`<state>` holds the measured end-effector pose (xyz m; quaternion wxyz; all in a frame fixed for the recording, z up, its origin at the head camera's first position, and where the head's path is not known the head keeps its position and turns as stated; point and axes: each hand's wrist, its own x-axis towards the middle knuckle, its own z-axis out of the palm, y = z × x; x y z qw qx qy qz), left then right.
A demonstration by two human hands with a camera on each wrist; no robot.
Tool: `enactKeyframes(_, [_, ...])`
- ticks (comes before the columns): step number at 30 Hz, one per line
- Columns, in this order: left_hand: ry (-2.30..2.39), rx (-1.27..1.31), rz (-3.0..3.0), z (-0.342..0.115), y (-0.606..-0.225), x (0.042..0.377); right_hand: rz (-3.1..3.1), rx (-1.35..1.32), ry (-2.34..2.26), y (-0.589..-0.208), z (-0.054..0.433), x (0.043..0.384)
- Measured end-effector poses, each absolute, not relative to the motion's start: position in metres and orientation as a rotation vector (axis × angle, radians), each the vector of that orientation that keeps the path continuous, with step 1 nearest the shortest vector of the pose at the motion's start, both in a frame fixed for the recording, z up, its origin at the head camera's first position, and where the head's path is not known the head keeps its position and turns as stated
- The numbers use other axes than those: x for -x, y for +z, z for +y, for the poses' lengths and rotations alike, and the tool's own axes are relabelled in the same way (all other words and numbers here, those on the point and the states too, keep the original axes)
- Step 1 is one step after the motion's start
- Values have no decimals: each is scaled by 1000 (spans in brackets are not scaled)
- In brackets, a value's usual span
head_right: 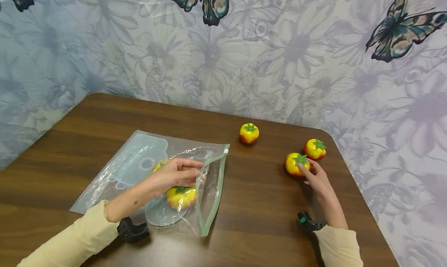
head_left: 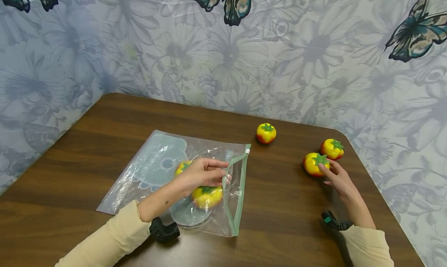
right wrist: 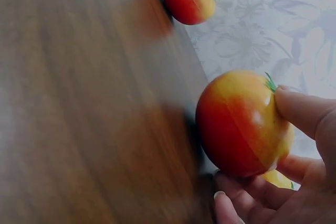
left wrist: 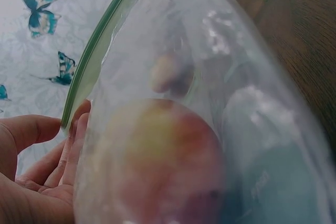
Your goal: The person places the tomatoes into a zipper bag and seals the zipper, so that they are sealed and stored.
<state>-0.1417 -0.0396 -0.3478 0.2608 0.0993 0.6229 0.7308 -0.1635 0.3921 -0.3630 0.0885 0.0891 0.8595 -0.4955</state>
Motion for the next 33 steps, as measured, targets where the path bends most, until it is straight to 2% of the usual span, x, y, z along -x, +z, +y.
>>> enactKeyframes(24, [1980,-279,1686,-38,-353,141,2554,-226,-1557,-362,361,157])
enactKeyframes(33, [1980,-285,1699,-39,-350,143,2536,-92,-1576,-354,329,157])
